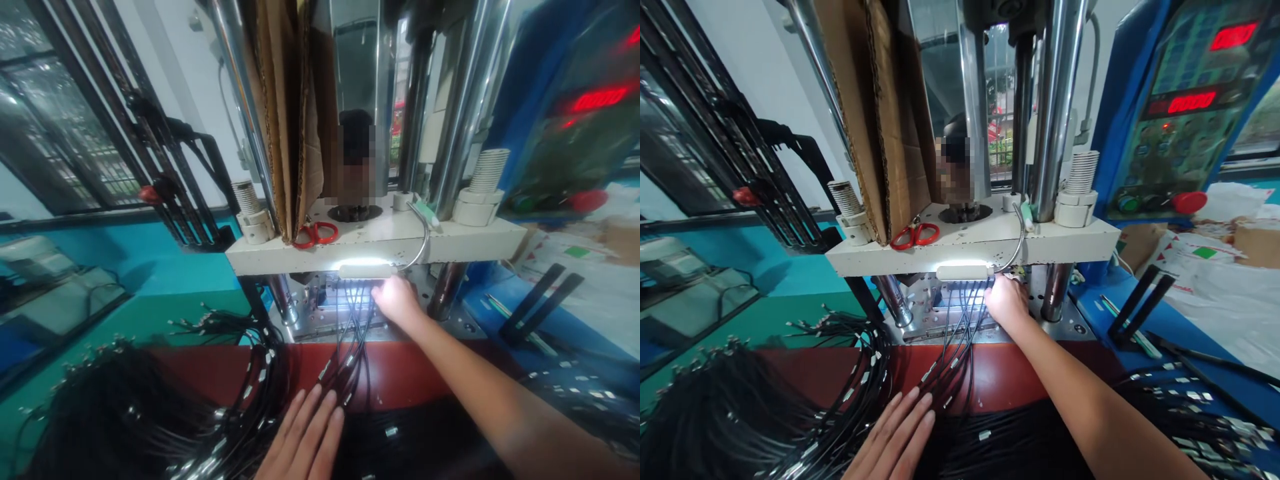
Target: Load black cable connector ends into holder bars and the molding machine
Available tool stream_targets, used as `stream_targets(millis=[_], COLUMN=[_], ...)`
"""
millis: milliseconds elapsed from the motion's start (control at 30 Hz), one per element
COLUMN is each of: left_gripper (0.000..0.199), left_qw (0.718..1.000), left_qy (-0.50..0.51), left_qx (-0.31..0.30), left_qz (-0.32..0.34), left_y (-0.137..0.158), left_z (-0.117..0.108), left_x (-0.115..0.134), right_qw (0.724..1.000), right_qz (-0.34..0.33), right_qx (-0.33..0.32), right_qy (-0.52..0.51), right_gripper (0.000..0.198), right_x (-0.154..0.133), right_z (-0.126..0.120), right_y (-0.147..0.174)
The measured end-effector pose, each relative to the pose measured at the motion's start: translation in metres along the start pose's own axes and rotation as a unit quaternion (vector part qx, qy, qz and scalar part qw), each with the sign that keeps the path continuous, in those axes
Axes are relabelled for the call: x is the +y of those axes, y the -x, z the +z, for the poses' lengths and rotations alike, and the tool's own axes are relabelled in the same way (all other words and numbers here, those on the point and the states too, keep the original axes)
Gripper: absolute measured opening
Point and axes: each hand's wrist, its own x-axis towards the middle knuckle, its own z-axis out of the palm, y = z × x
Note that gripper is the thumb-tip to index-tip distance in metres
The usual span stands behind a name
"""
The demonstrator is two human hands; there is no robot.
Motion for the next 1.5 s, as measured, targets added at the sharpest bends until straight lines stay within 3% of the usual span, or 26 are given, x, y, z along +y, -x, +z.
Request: stream_targets(millis=[233, 367, 567, 633, 700, 800, 867, 967, 1133, 1267, 1500], left_gripper=[0.055, 0.079, 0.081, 0.075, 0.062, 0.051, 0.046, 0.036, 0.028, 0.027, 0.023], left_qw=[0.999, 0.996, 0.987, 0.976, 0.949, 0.884, 0.842, 0.818, 0.827, 0.828, 0.805], left_qy=[0.046, 0.084, 0.153, 0.198, 0.242, 0.304, 0.352, 0.385, 0.378, 0.388, 0.426], left_qx=[-0.008, -0.024, -0.033, -0.050, -0.079, -0.130, -0.170, -0.194, -0.173, -0.147, -0.110], left_qz=[0.017, 0.002, -0.022, -0.081, -0.186, -0.332, -0.371, -0.380, -0.379, -0.378, -0.398], left_y=[-0.031, -0.041, -0.045, -0.053, -0.068, -0.097, -0.113, -0.128, -0.135, -0.135, -0.131], left_z=[0.012, 0.022, 0.016, 0.011, 0.009, 0.015, 0.022, 0.036, 0.050, 0.053, 0.054], left_x=[0.002, 0.006, 0.004, -0.001, -0.008, -0.021, -0.027, -0.031, -0.028, -0.025, -0.019], right_qw=[1.000, 0.999, 0.996, 0.996, 0.997, 0.996, 0.994, 0.992, 0.989, 0.992, 0.993], right_qz=[-0.023, -0.041, -0.076, -0.072, -0.067, -0.074, -0.085, -0.100, -0.118, -0.098, -0.113], right_qx=[-0.005, -0.006, 0.004, 0.004, 0.001, -0.001, 0.001, -0.001, -0.011, 0.006, 0.021], right_qy=[-0.001, 0.010, 0.038, 0.043, 0.046, 0.053, 0.062, 0.076, 0.088, 0.077, 0.040], right_gripper=[0.042, 0.039, 0.033, 0.034, 0.037, 0.037, 0.035, 0.033, 0.028, 0.037, 0.043], right_x=[0.015, 0.018, 0.015, 0.016, 0.017, 0.017, 0.015, 0.012, 0.013, 0.016, 0.014], right_z=[-0.001, 0.001, 0.002, 0.003, 0.003, 0.003, 0.002, 0.000, -0.001, -0.003, 0.003], right_y=[-0.006, -0.006, -0.004, -0.004, -0.004, -0.006, -0.006, -0.007, -0.011, -0.011, -0.006])
